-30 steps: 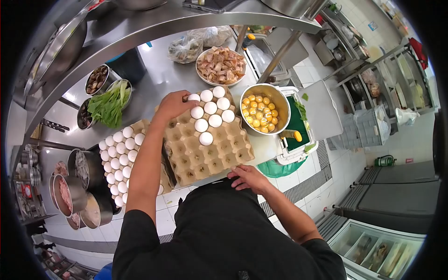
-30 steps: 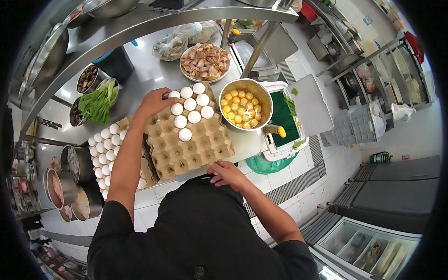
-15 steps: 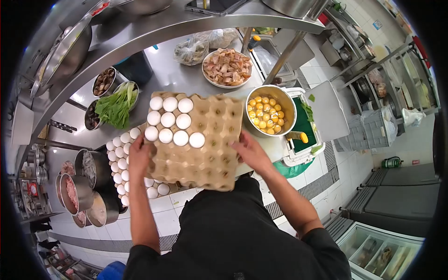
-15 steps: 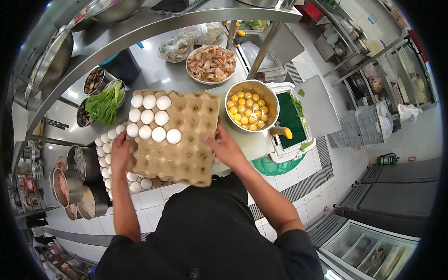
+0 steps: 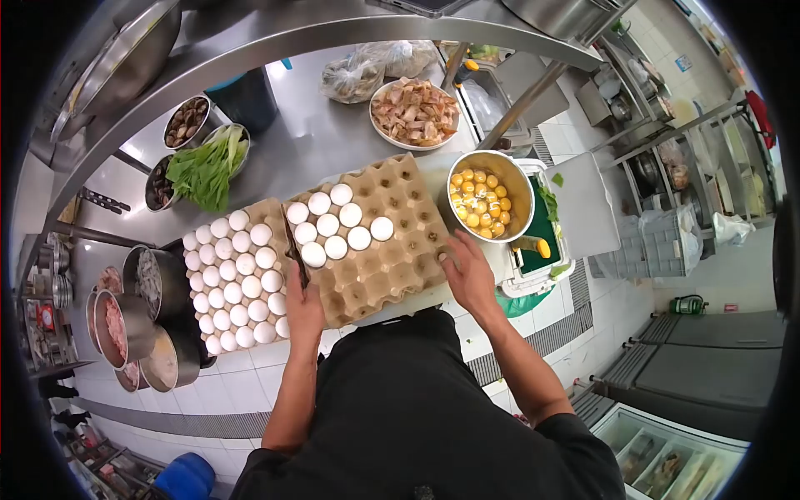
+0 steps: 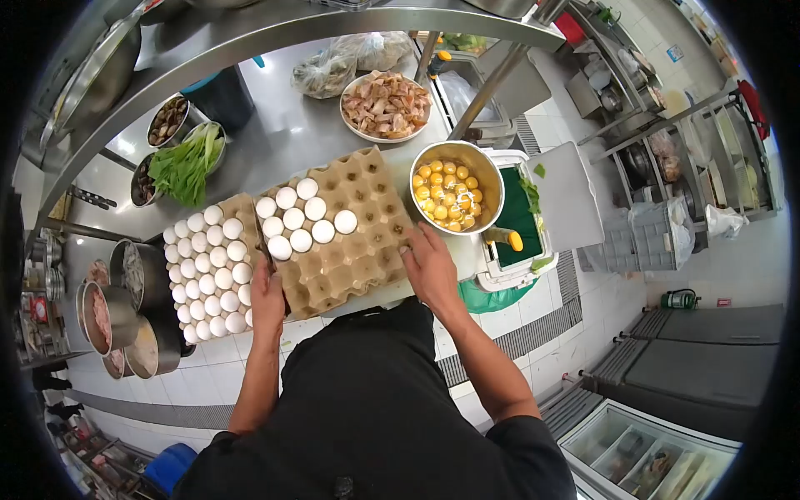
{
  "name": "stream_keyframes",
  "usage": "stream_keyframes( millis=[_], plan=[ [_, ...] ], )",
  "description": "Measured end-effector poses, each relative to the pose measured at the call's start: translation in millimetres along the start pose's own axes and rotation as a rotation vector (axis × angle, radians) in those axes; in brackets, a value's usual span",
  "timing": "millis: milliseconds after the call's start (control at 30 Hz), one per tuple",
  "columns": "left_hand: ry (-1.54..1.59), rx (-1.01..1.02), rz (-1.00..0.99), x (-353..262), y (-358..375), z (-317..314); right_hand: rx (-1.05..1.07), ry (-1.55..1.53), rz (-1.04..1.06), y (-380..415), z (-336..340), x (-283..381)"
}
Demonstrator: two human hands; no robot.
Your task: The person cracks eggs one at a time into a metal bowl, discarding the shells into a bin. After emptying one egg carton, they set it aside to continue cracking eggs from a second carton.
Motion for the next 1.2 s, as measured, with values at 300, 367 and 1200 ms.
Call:
stream_keyframes(
  millis=[300,367,1200],
  plan=[
    [-0.220,-0.069,0.114,19.3,-12.7,-11.3,0.055,-0.329,-0.295,30.1,-33.7,-37.1],
    [-0.197,-0.069,0.112,24.8,-12.3,-11.0,0.030,-0.151,-0.292,32.8,-19.3,-29.9],
    [0.423,0.040,-0.163,5.9,-206.8,-110.8,-0.107,-1.439,-0.313,-194.2,101.8,-39.9]
  ],
)
Point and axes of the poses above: each hand's wrist, its own y-axis away from the middle knuckle, its own z-axis out of the back of the hand, x = y × z, the point moved 2 cm from there along -y, towards the middle knuckle, and after that the axes turned 13 degrees about -z, right-handed, at the moved point
